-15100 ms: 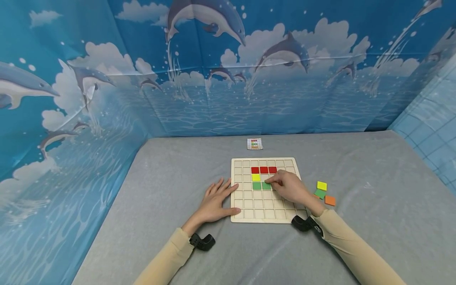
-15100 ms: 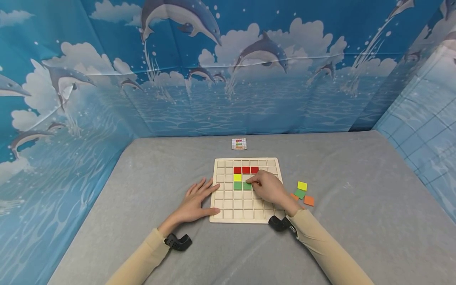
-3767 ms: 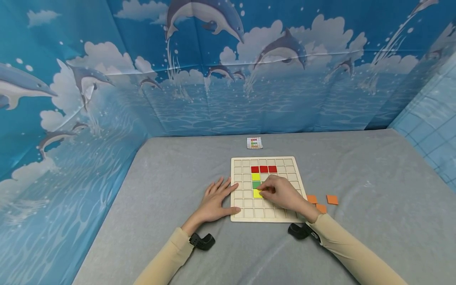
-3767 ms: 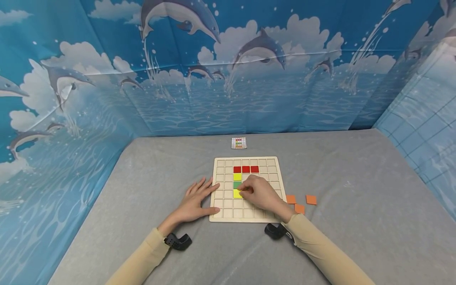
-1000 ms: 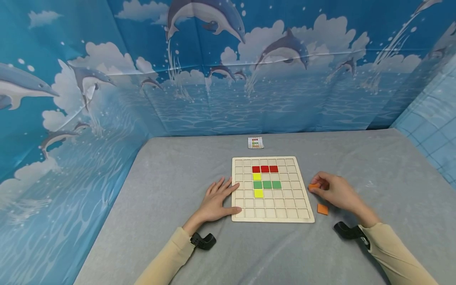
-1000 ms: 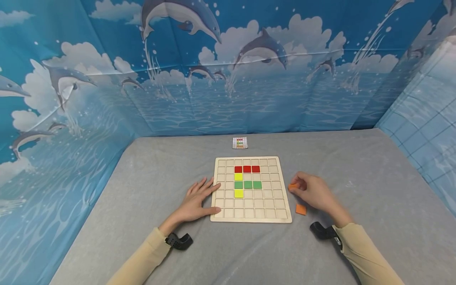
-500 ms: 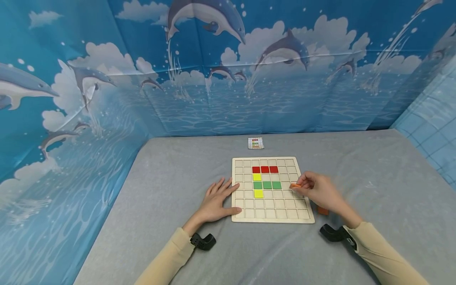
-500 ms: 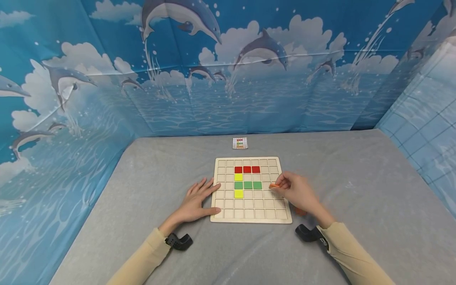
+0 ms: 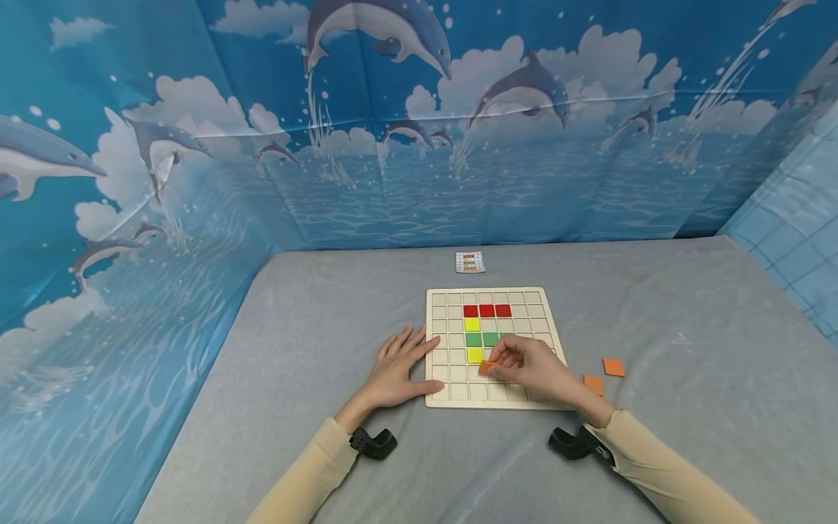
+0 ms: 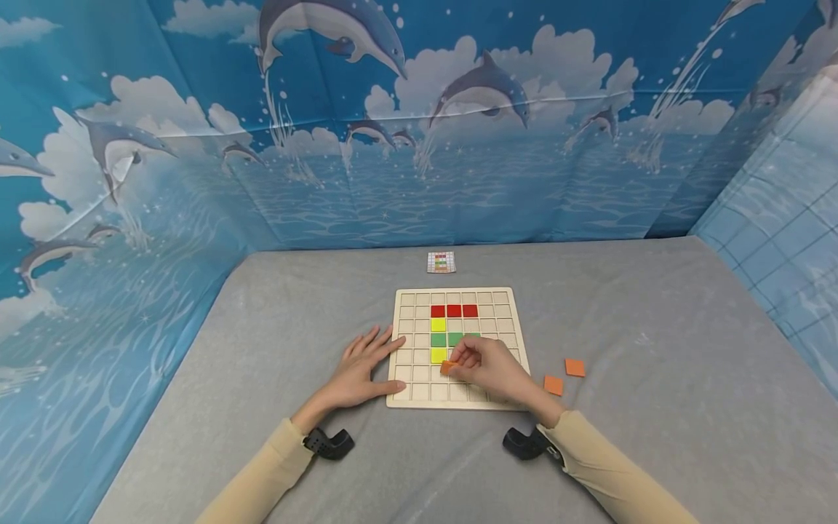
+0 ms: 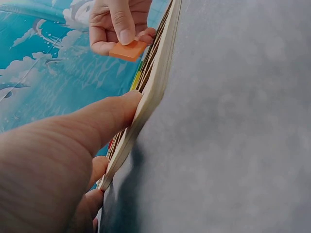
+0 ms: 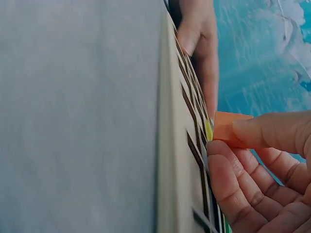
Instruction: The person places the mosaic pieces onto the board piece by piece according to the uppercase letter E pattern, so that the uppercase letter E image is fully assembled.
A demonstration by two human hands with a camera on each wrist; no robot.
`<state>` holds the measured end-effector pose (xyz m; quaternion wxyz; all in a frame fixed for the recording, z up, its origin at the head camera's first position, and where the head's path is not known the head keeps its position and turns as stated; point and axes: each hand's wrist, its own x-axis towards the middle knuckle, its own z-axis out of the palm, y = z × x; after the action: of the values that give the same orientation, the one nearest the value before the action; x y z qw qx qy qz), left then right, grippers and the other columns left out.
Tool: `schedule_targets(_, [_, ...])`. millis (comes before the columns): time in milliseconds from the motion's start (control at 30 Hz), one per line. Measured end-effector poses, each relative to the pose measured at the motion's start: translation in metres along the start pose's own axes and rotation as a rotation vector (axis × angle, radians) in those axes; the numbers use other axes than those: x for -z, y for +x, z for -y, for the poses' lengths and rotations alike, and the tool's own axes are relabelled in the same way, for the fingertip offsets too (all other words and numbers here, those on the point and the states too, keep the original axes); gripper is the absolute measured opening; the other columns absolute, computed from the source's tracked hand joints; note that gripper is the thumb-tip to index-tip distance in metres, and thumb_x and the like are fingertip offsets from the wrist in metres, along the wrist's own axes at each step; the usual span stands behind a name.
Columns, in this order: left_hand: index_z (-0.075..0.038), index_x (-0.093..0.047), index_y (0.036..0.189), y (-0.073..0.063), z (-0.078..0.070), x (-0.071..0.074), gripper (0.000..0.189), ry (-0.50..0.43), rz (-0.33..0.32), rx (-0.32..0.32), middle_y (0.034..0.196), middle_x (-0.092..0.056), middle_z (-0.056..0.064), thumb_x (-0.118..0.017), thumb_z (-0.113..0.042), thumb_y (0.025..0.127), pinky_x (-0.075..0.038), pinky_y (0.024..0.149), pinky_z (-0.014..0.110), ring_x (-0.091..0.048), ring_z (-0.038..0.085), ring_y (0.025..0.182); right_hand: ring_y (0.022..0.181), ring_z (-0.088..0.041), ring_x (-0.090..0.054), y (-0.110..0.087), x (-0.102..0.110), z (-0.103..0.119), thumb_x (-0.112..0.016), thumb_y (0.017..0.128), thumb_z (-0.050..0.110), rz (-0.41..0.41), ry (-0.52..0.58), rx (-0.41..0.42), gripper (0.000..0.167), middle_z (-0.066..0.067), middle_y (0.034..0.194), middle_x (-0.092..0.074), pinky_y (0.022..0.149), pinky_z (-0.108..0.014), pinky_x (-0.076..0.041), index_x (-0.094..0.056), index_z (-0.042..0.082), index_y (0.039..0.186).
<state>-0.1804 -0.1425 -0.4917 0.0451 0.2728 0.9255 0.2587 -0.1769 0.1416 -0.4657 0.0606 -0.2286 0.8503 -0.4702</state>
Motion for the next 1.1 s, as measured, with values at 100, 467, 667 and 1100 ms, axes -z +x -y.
schedule_targets(100, [-0.021,-0.031,0.150,0.000,0.000,0.000,0.077,0.000,-0.001,0.005,0.157,-0.014,0.004,-0.062,-0.051,0.087,-0.001,0.111,0.047,-0.001,0.024,0.143,0.066,-0.012,-0.057,0.001,-0.007,0.002,-0.075,0.081,0.006,0.020,-0.009,0.018,0.013,0.004,0.076,-0.061,0.059,-0.025,-0.048,-0.064,0.012,0.084])
schedule_targets(467, [-0.022,-0.032,0.150,0.001,0.000,0.000,0.076,0.006,-0.006,0.009,0.157,-0.015,0.004,-0.061,-0.053,0.087,-0.001,0.111,0.047,-0.002,0.024,0.143,0.064,-0.007,-0.053,0.007,-0.018,0.002,-0.075,0.083,0.010,-0.021,-0.103,0.085,0.012,0.009,0.072,-0.058,0.056,-0.024,-0.045,-0.064,0.015,0.080])
schedule_targets(667, [-0.021,-0.032,0.150,0.001,-0.001,0.000,0.076,0.005,-0.006,0.008,0.156,-0.015,0.004,-0.061,-0.052,0.087,-0.002,0.111,0.047,-0.003,0.024,0.143,0.063,-0.006,-0.050,0.007,-0.018,0.004,-0.076,0.081,0.010,-0.041,-0.191,0.114,0.013,0.011,0.073,-0.055,0.056,-0.025,-0.043,-0.065,0.017,0.079])
schedule_targets(1100, [-0.023,-0.031,0.150,0.001,-0.001,0.001,0.076,0.001,0.003,0.009,0.157,-0.014,0.004,-0.061,-0.052,0.087,-0.001,0.111,0.047,-0.001,0.024,0.143,0.058,-0.003,-0.044,0.006,-0.018,0.006,-0.080,0.078,0.014,-0.104,-0.373,0.155,0.014,0.015,0.072,-0.053,0.051,-0.023,-0.038,-0.070,0.023,0.075])
